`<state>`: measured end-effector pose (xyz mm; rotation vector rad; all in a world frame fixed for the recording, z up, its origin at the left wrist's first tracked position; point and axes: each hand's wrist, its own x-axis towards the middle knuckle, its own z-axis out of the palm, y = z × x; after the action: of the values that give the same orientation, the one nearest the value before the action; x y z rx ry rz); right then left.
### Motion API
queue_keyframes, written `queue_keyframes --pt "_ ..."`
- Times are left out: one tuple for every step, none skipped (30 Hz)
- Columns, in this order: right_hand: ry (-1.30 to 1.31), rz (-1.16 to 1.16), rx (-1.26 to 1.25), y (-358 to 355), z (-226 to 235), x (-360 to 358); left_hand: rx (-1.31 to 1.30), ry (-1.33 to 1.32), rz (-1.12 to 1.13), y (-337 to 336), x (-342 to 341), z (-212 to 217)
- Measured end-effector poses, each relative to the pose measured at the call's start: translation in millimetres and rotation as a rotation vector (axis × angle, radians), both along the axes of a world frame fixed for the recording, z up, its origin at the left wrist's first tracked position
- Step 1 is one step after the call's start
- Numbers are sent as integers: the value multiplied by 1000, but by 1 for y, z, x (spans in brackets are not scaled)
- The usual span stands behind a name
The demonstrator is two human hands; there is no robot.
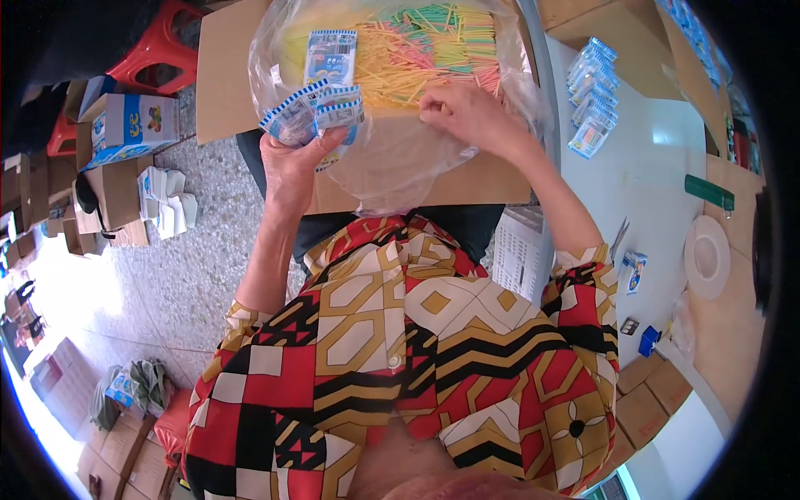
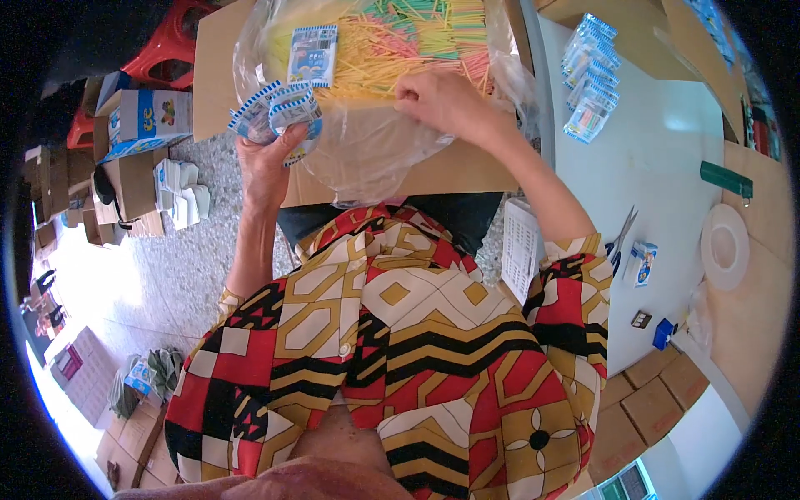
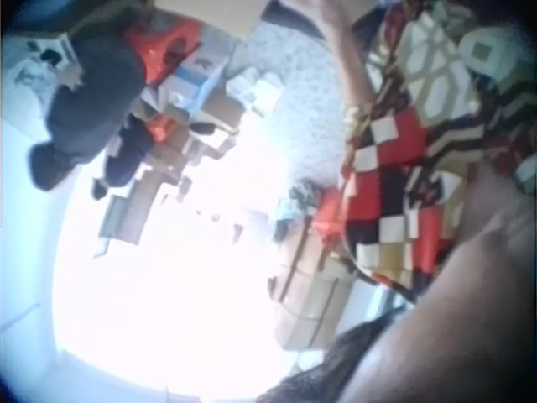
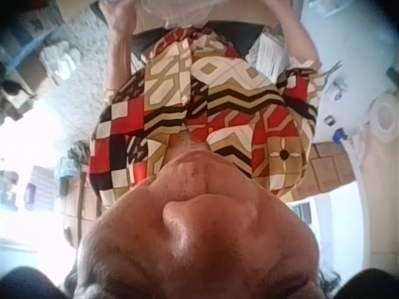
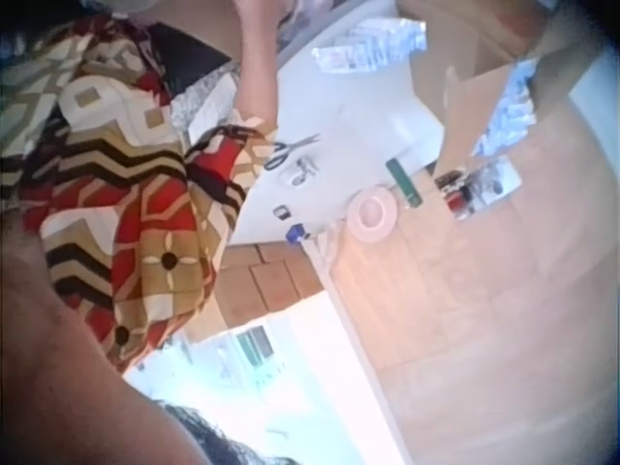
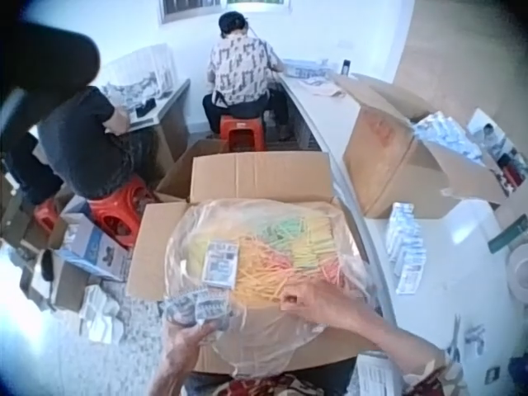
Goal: Packaging bundles of colorful sticks into plastic bags and placing them into cardboard boxes while adding small packets.
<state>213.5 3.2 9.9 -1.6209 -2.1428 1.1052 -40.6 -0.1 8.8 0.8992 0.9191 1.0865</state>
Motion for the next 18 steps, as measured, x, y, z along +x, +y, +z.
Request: queue_keyframes --pt "-103 -38 127 -10 -4 -3 -7 13 -13 1 0 -2" --pt "-203 -73 257 -20 -7 -6 -10 14 -10 1 1 -1" --pt "-205 -72 255 -28 -11 -7 -16 10 -32 1 3 -2" --pt "-230 -57 351 -36 -15 -6 -22 6 -53 2 5 -3" --pt "-253 -42 447 -42 -17 -6 -24 5 -52 1 6 -4" --pt "-254 -41 445 -46 -15 -8 -20 12 -72 1 9 -4" --pt "-225 -55 500 -49 -13 -9 -15 18 -93 0 11 -4" --pt "-199 -73 554 -52 -12 -9 -15 15 -98 -1 14 -4" --pt "-204 -78 553 -52 -14 -4 -26 -9 -104 -2 17 -2" --pt "-132 -114 519 -50 -19 4 -35 -32 -109 -2 20 -1" --pt "-61 -152 485 -47 -23 12 -36 -34 -117 -2 21 -2" --pt "-61 -154 484 -42 -20 18 -31 -27 -129 -2 20 -2" --pt "-54 -223 368 -33 -13 24 -27 -19 -140 -3 19 -3" --pt "-48 -293 253 -25 -10 30 -26 -19 -142 -2 19 -2" --pt "-49 -296 253 -18 -14 38 -36 -25 -145 -2 20 -1" --pt "-111 -245 119 -9 -19 47 -46 -29 -146 -1 21 0" --pt "-170 -192 -14 0 -23 52 -46 -28 -147 -1 22 1" --pt "-171 -195 -14 7 -28 57 -41 -43 -143 -1 23 2"
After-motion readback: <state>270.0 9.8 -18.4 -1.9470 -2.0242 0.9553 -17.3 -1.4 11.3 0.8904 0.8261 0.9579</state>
